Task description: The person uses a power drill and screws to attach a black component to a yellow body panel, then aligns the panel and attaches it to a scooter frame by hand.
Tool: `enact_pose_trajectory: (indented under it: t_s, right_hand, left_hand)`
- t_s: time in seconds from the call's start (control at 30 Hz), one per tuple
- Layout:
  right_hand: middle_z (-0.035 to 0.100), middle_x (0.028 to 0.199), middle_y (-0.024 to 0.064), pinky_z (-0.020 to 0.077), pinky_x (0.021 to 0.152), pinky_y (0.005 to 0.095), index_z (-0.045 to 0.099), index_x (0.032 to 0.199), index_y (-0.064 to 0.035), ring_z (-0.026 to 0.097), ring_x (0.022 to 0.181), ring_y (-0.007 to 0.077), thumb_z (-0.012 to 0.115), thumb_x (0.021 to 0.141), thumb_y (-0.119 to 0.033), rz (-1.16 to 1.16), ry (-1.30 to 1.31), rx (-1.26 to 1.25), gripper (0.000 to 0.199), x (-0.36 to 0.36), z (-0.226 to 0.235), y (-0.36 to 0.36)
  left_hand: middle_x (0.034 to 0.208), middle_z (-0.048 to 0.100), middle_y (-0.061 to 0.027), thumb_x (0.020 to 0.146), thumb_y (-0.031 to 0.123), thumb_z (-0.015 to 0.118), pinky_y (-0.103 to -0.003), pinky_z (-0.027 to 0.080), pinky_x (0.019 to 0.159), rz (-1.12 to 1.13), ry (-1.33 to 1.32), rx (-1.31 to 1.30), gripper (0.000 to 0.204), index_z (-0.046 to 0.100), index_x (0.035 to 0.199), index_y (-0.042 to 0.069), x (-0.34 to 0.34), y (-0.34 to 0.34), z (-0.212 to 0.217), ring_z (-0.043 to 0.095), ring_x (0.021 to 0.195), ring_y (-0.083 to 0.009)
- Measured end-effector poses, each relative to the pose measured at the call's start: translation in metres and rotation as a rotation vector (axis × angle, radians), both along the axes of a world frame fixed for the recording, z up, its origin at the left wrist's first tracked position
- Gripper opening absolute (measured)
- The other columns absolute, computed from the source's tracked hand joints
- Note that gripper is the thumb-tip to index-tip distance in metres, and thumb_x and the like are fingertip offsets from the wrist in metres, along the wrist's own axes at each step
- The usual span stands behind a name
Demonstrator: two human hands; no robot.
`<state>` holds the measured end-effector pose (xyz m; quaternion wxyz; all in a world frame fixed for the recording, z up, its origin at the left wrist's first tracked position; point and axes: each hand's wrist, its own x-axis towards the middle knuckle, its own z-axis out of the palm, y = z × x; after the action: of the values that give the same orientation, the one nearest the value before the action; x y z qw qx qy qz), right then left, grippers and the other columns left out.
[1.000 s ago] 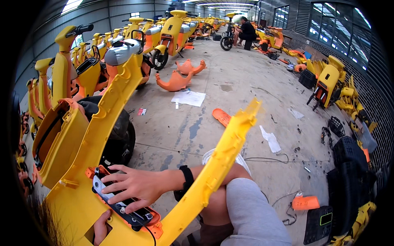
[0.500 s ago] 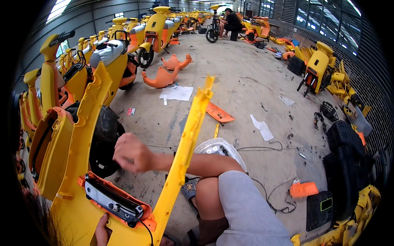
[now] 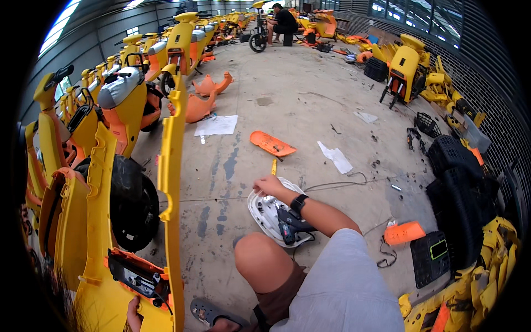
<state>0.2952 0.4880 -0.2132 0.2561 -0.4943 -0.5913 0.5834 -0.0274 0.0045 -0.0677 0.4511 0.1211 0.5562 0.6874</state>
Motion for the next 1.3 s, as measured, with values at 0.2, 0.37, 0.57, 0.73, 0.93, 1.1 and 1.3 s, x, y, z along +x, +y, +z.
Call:
enact_pose_trajectory:
  t_s: [0.2,0.37,0.57,0.73,0.93,1.1,1.3]
  right_hand:
    - [0.075,0.082,0.0131,0.0577,0.073,0.0386,0.077,0.084,-0.0041,0.073,0.072,0.0256,0.063,0.085,-0.026,0.081,-0.567,0.242,0.026,0.108,-0.09,-0.05]
    - [0.073,0.087,0.0189,0.0563,0.08,0.048,0.077,0.091,-0.008,0.071,0.085,0.0376,0.06,0.083,-0.028,0.062,-0.641,0.314,0.027,0.136,-0.139,-0.101]
    - [0.071,0.094,0.0099,0.0497,0.087,0.0383,0.076,0.1,-0.0092,0.065,0.098,0.0293,0.063,0.08,-0.016,-0.02,-0.614,0.84,0.024,0.136,-0.145,-0.133]
    - [0.065,0.116,0.0115,0.0375,0.103,0.0508,0.07,0.115,-0.0073,0.054,0.12,0.0277,0.066,0.073,-0.018,0.018,-0.861,0.788,0.044,0.147,-0.153,-0.129]
    - [0.066,0.12,0.0124,0.0393,0.103,0.0536,0.059,0.131,-0.0131,0.058,0.119,0.031,0.077,0.069,-0.024,0.279,-0.906,0.548,0.066,0.143,-0.15,-0.114]
    - [0.069,0.119,0.0116,0.0439,0.097,0.0509,0.06,0.128,-0.0157,0.063,0.116,0.0326,0.078,0.07,-0.019,0.311,-0.968,0.447,0.06,0.144,-0.144,-0.105]
    - [0.072,0.112,0.0136,0.0469,0.092,0.0469,0.061,0.134,-0.0125,0.066,0.104,0.0335,0.081,0.069,-0.027,0.285,-0.915,0.552,0.069,0.165,-0.143,-0.109]
  left_hand:
    - [0.102,0.067,-0.0094,0.098,0.014,0.059,-0.037,0.055,0.082,-0.287,0.05,-0.185,0.021,0.061,0.116,0.003,0.037,0.045,-0.039,0.065,0.095,-0.0242]
    - [0.101,0.066,-0.0091,0.099,0.015,0.059,-0.037,0.055,0.08,-0.646,0.11,-0.339,0.02,0.061,0.114,0.003,0.095,0.086,-0.111,0.065,0.093,-0.0238]
    - [0.099,0.066,-0.0087,0.099,0.017,0.06,-0.036,0.055,0.079,-0.848,0.154,-0.436,0.019,0.062,0.113,0.003,0.122,0.09,-0.163,0.064,0.091,-0.0233]
    - [0.098,0.066,-0.0084,0.099,0.018,0.06,-0.036,0.055,0.077,-0.904,0.172,-0.457,0.019,0.063,0.111,0.003,0.111,0.08,-0.187,0.064,0.09,-0.0229]
    - [0.096,0.066,-0.008,0.1,0.02,0.061,-0.035,0.054,0.076,-0.861,0.18,-0.51,0.019,0.063,0.109,0.003,0.083,0.043,-0.209,0.064,0.088,-0.0224]
    - [0.095,0.065,-0.0077,0.1,0.021,0.061,-0.035,0.054,0.074,-0.844,0.188,-0.536,0.019,0.064,0.108,0.003,0.075,0.013,-0.232,0.064,0.086,-0.022]
    - [0.093,0.065,-0.0073,0.1,0.022,0.062,-0.034,0.054,0.073,-0.903,0.213,-0.556,0.02,0.065,0.106,0.004,0.074,-0.013,-0.265,0.063,0.084,-0.0216]
